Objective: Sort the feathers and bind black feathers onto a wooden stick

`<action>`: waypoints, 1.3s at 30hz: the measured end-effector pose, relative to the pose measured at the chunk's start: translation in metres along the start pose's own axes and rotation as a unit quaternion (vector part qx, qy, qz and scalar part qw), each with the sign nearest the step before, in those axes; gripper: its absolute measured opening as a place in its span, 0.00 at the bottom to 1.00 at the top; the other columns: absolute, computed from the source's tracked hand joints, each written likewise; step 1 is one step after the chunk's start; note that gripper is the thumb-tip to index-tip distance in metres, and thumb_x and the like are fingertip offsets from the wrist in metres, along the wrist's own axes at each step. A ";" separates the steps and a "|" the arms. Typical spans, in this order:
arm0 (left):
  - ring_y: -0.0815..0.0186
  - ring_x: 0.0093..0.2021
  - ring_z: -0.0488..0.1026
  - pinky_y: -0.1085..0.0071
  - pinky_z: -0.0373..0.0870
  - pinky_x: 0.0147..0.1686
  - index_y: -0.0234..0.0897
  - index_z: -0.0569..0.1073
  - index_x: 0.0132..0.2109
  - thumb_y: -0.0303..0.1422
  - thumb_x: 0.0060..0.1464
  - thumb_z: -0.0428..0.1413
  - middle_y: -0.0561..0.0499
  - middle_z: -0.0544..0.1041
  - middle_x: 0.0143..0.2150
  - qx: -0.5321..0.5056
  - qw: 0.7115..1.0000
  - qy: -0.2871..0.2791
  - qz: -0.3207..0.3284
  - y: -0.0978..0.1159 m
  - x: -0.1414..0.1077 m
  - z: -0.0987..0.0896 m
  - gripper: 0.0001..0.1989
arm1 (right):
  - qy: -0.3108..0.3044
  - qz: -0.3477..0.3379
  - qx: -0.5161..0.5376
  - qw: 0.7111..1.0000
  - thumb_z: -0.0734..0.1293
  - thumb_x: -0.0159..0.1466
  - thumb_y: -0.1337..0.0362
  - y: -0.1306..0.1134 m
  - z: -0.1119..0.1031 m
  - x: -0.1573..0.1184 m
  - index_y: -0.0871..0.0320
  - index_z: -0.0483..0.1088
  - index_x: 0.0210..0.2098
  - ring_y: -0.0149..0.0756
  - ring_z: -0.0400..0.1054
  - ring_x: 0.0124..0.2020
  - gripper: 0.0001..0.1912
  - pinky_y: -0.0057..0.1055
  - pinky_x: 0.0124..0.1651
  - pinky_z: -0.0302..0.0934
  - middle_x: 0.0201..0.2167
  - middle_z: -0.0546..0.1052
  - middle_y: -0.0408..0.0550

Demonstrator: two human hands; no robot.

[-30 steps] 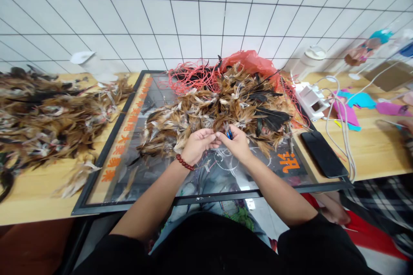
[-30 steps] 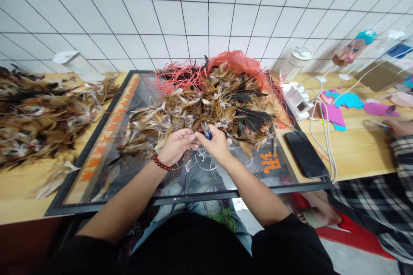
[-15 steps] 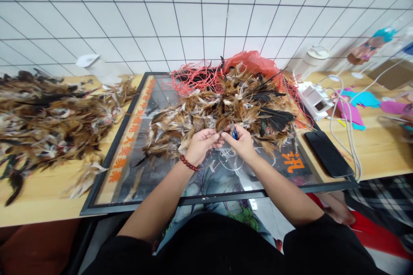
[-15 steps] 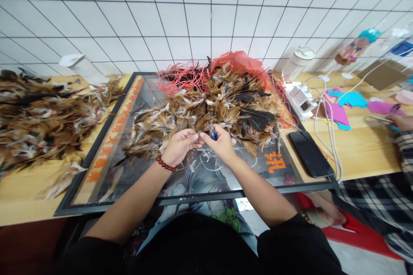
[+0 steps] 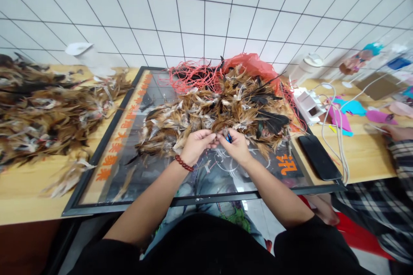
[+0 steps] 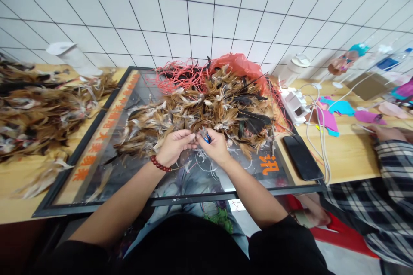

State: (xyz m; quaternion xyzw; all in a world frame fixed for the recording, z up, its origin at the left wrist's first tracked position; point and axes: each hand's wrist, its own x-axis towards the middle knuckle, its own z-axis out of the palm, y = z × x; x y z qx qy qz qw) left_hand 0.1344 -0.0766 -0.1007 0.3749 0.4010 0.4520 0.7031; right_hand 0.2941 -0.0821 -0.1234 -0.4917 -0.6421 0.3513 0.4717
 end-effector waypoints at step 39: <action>0.72 0.28 0.72 0.76 0.70 0.30 0.30 0.76 0.28 0.34 0.36 0.73 0.49 0.77 0.29 -0.105 0.994 -0.026 -0.033 0.003 0.004 -0.004 0.15 | 0.022 -0.007 -0.035 0.999 0.65 0.62 0.55 -0.013 -0.007 0.000 0.56 0.69 0.36 0.31 0.63 0.27 0.10 0.28 0.35 0.59 0.26 0.72 0.42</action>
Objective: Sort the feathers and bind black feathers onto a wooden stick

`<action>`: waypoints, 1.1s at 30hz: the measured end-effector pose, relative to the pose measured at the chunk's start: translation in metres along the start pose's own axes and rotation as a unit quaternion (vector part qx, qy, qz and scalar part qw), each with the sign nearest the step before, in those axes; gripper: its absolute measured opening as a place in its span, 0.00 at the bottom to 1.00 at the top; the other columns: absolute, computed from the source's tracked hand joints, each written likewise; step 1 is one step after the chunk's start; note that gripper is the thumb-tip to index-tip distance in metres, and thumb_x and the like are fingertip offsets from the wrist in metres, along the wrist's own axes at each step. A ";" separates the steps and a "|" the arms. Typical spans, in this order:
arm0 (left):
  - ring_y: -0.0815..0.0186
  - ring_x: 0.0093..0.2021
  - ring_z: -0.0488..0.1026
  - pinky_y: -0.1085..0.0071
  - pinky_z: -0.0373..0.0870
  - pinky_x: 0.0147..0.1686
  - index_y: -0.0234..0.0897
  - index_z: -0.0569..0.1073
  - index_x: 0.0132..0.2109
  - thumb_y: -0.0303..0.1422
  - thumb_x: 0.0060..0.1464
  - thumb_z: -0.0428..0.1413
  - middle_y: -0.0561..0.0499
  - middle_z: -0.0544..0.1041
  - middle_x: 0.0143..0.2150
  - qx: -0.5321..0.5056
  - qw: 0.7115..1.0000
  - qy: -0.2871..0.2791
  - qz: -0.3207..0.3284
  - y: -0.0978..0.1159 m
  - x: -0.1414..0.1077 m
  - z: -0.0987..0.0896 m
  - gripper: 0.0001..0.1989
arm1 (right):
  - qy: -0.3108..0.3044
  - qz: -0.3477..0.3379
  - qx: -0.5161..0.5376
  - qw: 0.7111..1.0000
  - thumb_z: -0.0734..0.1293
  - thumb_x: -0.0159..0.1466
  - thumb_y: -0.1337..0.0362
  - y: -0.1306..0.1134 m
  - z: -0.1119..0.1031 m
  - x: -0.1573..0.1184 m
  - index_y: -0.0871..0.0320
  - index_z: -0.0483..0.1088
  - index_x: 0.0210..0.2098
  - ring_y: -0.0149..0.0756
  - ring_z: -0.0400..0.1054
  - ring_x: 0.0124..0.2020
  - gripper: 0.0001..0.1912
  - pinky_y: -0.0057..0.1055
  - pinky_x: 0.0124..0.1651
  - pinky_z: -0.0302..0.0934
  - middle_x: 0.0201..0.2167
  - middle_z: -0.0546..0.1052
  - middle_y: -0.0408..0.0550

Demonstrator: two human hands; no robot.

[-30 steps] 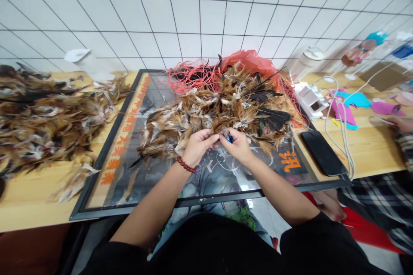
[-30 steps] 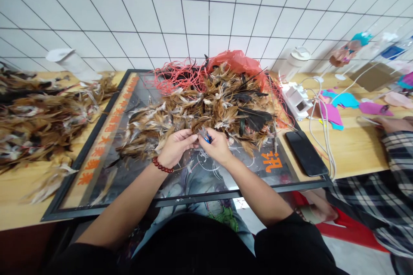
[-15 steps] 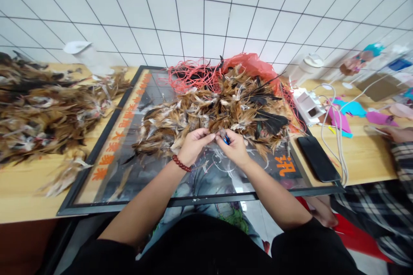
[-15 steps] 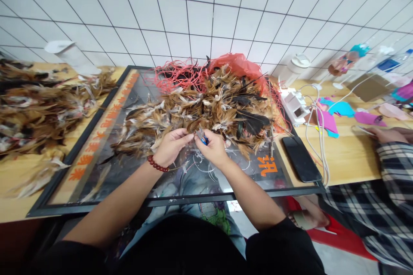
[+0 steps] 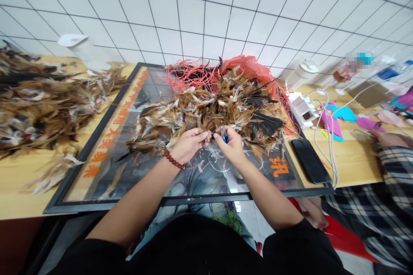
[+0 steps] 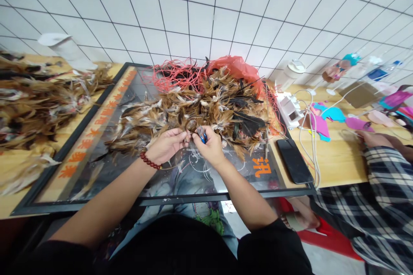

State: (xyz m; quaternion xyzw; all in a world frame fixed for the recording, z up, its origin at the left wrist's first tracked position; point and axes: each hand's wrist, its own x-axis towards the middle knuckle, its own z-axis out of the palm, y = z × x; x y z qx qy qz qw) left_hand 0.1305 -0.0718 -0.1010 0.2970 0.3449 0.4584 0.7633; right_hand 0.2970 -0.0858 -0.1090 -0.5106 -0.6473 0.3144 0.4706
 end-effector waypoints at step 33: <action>0.72 0.26 0.73 0.76 0.72 0.30 0.28 0.80 0.27 0.33 0.29 0.75 0.47 0.80 0.28 -0.009 0.999 0.033 0.027 0.002 0.001 0.003 0.18 | -0.128 -0.073 -0.092 0.985 0.59 0.67 0.56 0.001 -0.002 -0.001 0.58 0.68 0.41 0.33 0.67 0.31 0.13 0.28 0.37 0.58 0.30 0.73 0.45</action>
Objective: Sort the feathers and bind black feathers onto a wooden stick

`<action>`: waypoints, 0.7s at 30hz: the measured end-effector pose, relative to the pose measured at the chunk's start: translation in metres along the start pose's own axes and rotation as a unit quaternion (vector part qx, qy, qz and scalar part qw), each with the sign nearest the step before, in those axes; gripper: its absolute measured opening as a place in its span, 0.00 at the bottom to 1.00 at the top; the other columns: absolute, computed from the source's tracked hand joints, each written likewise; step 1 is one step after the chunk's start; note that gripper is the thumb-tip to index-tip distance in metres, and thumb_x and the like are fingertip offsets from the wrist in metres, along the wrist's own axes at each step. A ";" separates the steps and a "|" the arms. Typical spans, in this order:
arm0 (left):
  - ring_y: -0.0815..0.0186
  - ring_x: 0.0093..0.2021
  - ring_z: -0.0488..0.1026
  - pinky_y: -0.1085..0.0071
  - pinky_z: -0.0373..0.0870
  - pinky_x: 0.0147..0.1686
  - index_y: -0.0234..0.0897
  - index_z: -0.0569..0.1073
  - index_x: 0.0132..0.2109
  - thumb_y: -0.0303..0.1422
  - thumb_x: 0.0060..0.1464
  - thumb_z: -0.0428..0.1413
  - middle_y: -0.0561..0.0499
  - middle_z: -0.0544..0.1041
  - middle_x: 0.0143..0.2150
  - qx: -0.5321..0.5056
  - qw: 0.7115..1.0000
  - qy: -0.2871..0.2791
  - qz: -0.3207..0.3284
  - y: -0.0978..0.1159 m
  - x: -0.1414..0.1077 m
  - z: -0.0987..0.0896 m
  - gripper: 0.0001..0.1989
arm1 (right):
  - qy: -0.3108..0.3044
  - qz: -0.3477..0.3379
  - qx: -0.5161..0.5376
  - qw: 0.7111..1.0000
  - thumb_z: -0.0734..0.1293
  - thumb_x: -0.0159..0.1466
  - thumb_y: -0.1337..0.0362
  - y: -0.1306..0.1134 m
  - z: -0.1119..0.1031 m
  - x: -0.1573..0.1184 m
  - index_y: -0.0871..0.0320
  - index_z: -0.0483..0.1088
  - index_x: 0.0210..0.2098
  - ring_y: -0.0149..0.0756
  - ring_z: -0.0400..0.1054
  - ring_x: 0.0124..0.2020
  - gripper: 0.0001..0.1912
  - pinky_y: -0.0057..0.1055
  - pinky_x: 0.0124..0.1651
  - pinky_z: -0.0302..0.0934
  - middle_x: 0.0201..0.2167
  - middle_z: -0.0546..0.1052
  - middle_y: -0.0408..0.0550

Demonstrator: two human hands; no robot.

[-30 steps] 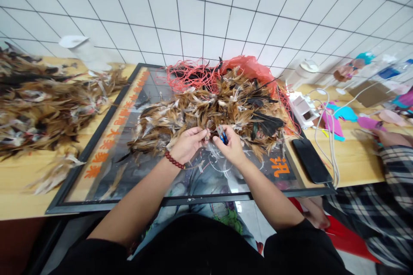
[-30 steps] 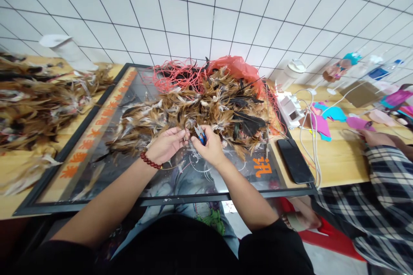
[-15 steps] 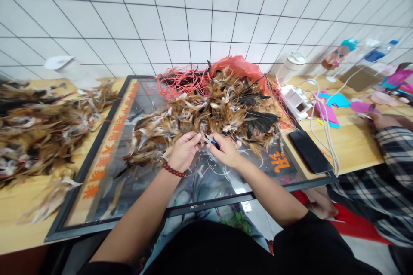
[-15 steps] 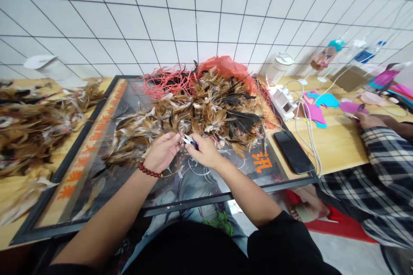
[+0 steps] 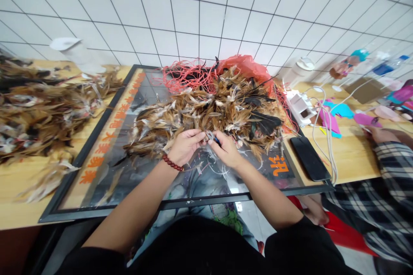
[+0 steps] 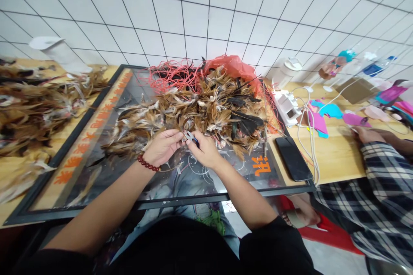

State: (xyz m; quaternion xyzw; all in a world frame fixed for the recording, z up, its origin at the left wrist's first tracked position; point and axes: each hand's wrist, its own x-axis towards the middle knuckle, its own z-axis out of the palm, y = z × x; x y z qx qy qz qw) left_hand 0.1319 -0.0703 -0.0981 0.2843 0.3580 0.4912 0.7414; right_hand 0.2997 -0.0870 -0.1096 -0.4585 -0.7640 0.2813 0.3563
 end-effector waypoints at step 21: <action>0.69 0.27 0.76 0.76 0.75 0.29 0.29 0.79 0.27 0.28 0.31 0.74 0.48 0.79 0.27 -0.063 0.996 -0.014 -0.055 -0.001 0.000 -0.002 0.15 | 0.001 -0.033 -0.155 0.987 0.55 0.69 0.55 -0.002 0.002 -0.004 0.57 0.65 0.40 0.34 0.67 0.25 0.13 0.28 0.31 0.55 0.23 0.71 0.44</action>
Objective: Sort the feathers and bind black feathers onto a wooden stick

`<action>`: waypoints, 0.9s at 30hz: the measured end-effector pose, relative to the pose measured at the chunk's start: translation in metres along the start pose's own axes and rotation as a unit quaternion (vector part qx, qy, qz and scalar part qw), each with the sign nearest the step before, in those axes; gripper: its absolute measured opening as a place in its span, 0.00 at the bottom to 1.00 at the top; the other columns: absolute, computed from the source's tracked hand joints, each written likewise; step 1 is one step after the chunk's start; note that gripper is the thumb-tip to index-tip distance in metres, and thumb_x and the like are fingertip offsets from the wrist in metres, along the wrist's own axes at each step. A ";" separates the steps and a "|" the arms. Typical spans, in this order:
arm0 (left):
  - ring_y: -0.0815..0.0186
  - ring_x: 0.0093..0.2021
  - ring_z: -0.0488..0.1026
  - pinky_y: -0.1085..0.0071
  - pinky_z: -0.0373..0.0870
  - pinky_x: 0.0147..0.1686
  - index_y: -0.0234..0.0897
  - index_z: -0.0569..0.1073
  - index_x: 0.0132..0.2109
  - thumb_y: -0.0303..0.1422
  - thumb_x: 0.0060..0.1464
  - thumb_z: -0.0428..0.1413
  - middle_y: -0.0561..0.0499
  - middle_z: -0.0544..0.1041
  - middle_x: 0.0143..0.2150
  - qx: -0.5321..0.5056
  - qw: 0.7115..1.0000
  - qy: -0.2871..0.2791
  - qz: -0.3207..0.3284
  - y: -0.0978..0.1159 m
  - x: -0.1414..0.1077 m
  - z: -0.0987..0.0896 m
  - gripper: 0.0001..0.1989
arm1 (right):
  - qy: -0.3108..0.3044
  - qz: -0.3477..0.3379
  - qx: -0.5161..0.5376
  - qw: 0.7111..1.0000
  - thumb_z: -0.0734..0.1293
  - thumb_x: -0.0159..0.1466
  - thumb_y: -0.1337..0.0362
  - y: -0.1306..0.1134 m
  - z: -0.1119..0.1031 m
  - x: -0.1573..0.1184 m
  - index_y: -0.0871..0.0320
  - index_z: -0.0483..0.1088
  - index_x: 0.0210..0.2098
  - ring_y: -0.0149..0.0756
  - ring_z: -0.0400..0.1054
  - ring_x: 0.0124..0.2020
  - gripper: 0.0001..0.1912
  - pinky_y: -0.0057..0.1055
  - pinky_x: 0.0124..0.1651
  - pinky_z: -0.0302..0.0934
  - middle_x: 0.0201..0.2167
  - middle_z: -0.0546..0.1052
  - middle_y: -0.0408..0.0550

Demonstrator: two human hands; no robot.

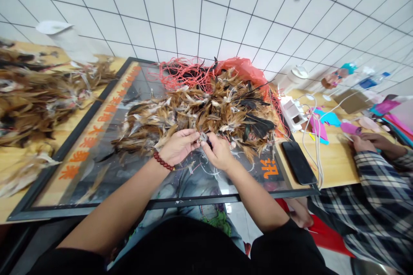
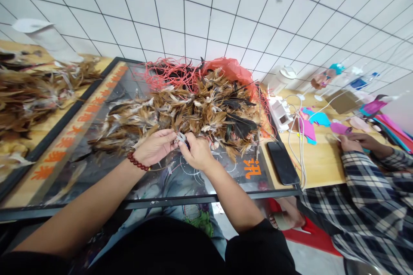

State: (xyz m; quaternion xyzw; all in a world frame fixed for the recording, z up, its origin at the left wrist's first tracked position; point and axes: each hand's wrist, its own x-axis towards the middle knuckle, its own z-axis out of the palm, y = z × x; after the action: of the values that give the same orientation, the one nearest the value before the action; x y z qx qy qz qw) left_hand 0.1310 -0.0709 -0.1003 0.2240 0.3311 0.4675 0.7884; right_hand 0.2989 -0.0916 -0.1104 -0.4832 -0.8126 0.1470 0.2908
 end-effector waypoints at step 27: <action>0.71 0.24 0.73 0.78 0.73 0.25 0.28 0.78 0.27 0.24 0.35 0.72 0.48 0.78 0.25 -0.005 0.999 -0.012 -0.030 0.001 0.000 -0.002 0.11 | -0.001 -0.027 0.002 1.000 0.52 0.71 0.57 -0.001 -0.001 -0.001 0.57 0.64 0.38 0.36 0.66 0.24 0.14 0.30 0.30 0.54 0.23 0.73 0.46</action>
State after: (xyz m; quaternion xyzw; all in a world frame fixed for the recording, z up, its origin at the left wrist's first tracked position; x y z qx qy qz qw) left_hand 0.1289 -0.0702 -0.1013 0.2158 0.3260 0.4423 0.8072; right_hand 0.2990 -0.0928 -0.1095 -0.4604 -0.8252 0.1414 0.2951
